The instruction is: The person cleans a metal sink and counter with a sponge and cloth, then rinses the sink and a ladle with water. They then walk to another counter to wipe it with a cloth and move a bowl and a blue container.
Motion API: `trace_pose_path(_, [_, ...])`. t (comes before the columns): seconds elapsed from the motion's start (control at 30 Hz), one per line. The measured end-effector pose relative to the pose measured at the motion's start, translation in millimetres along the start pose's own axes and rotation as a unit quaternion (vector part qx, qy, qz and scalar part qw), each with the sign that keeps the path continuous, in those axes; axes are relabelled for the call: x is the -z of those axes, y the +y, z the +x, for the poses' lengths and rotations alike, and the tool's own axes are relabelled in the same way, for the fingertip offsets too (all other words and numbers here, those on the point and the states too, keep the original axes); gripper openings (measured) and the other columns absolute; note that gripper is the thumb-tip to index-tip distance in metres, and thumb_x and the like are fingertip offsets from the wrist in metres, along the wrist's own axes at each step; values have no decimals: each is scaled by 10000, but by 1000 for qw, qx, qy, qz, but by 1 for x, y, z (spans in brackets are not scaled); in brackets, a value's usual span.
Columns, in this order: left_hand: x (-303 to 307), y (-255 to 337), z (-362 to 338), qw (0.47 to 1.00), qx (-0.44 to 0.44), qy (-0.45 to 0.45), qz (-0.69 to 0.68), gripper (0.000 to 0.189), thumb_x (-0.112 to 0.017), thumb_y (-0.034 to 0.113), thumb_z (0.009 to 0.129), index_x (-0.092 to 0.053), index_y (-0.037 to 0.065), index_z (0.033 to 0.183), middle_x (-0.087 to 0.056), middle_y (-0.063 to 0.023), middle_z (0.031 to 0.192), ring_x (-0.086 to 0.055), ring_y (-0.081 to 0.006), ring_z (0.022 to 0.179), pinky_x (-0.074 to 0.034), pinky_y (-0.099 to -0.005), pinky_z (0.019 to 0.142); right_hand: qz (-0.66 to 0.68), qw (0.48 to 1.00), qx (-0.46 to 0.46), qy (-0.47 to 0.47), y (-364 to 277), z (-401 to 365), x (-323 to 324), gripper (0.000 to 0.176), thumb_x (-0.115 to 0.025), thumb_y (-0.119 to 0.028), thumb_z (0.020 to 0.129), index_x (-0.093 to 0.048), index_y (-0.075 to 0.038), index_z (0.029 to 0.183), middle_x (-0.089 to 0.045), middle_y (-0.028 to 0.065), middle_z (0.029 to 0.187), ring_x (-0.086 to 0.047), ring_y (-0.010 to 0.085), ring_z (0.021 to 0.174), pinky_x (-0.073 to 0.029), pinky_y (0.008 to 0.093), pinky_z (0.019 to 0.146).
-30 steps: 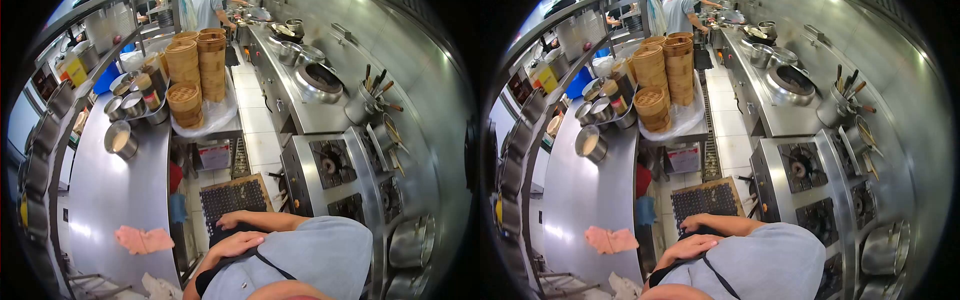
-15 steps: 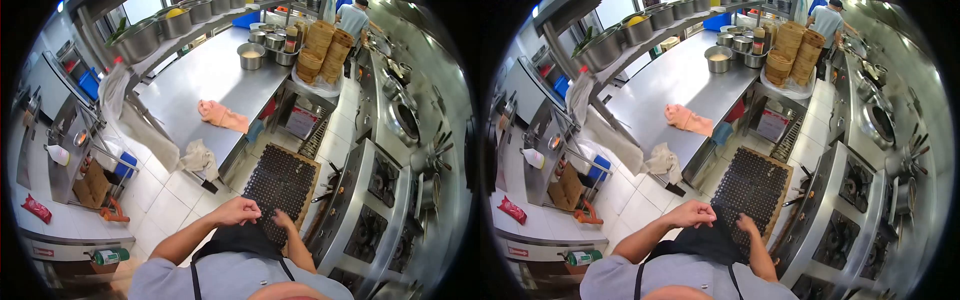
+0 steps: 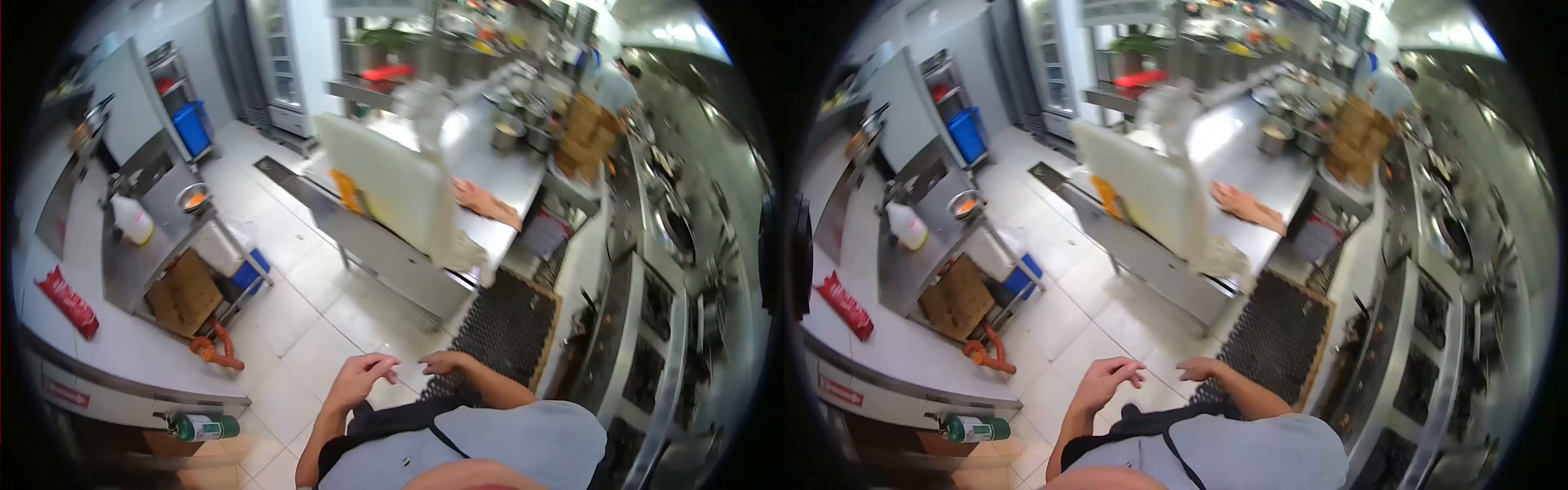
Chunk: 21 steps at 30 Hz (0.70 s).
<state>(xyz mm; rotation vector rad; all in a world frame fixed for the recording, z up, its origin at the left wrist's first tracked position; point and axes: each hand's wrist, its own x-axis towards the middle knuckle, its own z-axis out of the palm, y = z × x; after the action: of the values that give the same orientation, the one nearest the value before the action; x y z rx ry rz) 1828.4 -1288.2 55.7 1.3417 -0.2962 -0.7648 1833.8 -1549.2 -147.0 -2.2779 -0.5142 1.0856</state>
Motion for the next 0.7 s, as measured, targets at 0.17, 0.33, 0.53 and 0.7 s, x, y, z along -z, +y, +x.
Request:
trace_pose_path(0.17, [128,24,-66,953,-85,290,25,192,-528,107,889,-637,-51,882,-639,-70,737,-592,-133,740,-450,-260,767,180,977,109,20,-114,113,55,516,-511,-277,890,-369,-50,1331,-595,162,1108,-559,273,1004,-442,362,847])
trace_pose_path(0.33, [214,49,-134,904,-52,419,62,195,-541,121,885,-644,-45,895,-625,-51,715,-572,-112,700,-446,-251,726,165,982,88,24,-130,156,71,458,-494,-254,916,-398,-55,1317,-594,94,1004,-541,174,920,-442,312,823])
trace_pose_path(0.53, [317,26,-44,930,-25,346,117,199,-542,137,892,-638,-24,961,-620,-41,724,-560,-93,700,-424,-223,682,160,976,-112,102,-118,147,79,417,-527,-231,862,-497,-38,1231,-638,130,928,-600,197,812,-484,316,718])
trace_pose_path(0.7, [362,23,85,977,-5,129,172,232,-589,146,858,-631,-6,1027,-667,-93,848,-621,-137,773,-481,-268,723,187,969,-140,84,-89,211,97,407,-525,-244,855,-515,-31,1201,-642,149,983,-610,245,903,-469,343,810])
